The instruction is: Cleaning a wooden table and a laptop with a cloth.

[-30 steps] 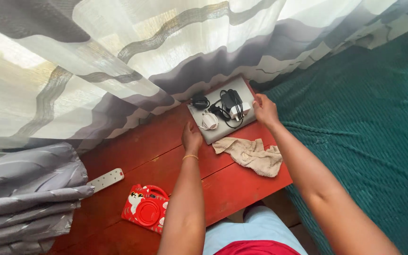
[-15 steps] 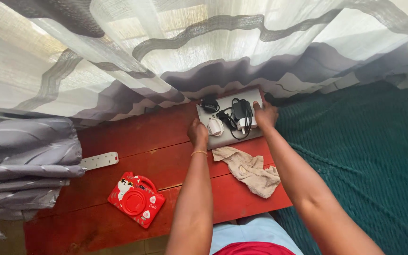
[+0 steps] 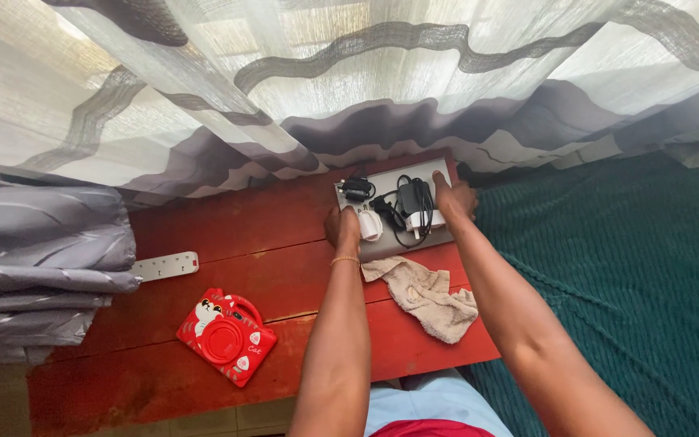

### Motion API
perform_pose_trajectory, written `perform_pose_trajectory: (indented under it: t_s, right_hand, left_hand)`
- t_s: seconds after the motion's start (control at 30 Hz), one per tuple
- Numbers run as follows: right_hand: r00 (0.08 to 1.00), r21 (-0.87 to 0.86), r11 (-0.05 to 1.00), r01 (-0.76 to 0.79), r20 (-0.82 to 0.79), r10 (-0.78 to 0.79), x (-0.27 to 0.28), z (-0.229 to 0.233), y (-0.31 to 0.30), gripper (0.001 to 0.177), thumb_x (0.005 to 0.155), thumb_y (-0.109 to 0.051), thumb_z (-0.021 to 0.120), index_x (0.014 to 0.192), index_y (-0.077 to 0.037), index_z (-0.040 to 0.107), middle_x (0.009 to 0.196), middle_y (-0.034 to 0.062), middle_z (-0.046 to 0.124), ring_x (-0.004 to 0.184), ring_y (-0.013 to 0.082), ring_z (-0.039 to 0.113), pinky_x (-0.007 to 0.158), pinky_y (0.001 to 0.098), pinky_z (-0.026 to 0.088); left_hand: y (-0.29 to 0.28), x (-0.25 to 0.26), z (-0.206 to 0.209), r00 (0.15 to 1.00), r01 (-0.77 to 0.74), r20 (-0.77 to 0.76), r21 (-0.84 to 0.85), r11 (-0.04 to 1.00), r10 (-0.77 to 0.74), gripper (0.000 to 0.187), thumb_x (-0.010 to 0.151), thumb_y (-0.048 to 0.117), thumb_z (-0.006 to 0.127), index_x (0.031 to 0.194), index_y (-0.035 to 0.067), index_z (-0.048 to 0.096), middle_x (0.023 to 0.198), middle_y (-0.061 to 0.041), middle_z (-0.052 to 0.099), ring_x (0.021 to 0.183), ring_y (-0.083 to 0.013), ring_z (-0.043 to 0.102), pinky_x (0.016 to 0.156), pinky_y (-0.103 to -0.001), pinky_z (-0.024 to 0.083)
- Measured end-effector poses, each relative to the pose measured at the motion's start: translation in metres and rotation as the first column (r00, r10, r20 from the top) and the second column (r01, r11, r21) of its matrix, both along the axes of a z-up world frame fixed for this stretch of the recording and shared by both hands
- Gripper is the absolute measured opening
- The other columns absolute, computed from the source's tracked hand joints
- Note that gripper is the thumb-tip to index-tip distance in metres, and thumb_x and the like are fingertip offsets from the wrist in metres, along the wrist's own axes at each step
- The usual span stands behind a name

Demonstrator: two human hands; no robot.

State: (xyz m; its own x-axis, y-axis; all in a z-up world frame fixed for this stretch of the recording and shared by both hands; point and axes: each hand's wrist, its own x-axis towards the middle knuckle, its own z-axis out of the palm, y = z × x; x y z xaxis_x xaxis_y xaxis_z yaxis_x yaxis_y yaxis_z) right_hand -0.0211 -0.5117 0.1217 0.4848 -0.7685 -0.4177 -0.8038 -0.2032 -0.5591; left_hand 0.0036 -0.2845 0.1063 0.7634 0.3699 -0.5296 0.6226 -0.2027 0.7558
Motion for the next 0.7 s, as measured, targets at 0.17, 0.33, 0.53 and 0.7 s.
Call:
perform_pose_trajectory:
  t_s: [0.17,0.33,0.53,0.7]
  right_hand:
    - [0.998,0.0,1.0,-0.023,0.065,0.023,-0.004,-0.035,-0.002,0.08,0.085,-0.064,0.069,0.134,-0.002,0.065,0.139,0.0292,0.061,0.134,0.0497,0.053,0.117,0.0554,0.041]
    - [1.0,-0.042,0.999,-0.005,-0.019,0.004,-0.003,-0.009,0.031,0.079,0.079,-0.058,0.074,0.133,-0.002,0.06,0.14,0.0257,0.055,0.133,0.0466,0.048,0.106,0.0578,0.04]
    - [0.997,0.018,0.997,-0.073,0.005,0.073,0.0,0.004,0.09,0.073,0.081,-0.054,0.073,0.132,-0.003,0.062,0.139,0.0224,0.058,0.136,0.043,0.048,0.109,0.0552,0.041]
    - [0.995,0.068,0.993,-0.099,-0.019,0.101,0.014,-0.001,0.152,0.074,0.08,-0.055,0.073,0.131,-0.003,0.061,0.138,0.0219,0.057,0.134,0.0434,0.047,0.108,0.0544,0.042]
  left_hand:
    - [0.009,0.0,0.001,0.991,0.127,-0.054,0.163,0.978,-0.12,0.048,0.079,0.039,0.063,0.108,0.002,0.075,0.114,-0.027,0.071,0.11,-0.0472,0.066,0.099,-0.05,0.05]
    - [0.032,0.002,-0.003,0.997,0.073,-0.044,0.148,0.986,-0.067,0.048,0.078,0.036,0.062,0.108,0.002,0.076,0.114,-0.027,0.072,0.11,-0.0465,0.067,0.1,-0.049,0.05]
    - [0.088,-0.003,0.03,0.997,0.0,-0.073,0.145,0.989,0.01,0.049,0.075,0.036,0.06,0.11,0.005,0.075,0.115,-0.027,0.072,0.111,-0.0464,0.067,0.1,-0.05,0.05]
    - [0.158,0.005,0.0,0.998,-0.03,-0.042,0.193,0.981,0.039,0.049,0.079,0.036,0.056,0.109,0.001,0.075,0.115,-0.032,0.069,0.11,-0.0511,0.065,0.1,-0.054,0.05]
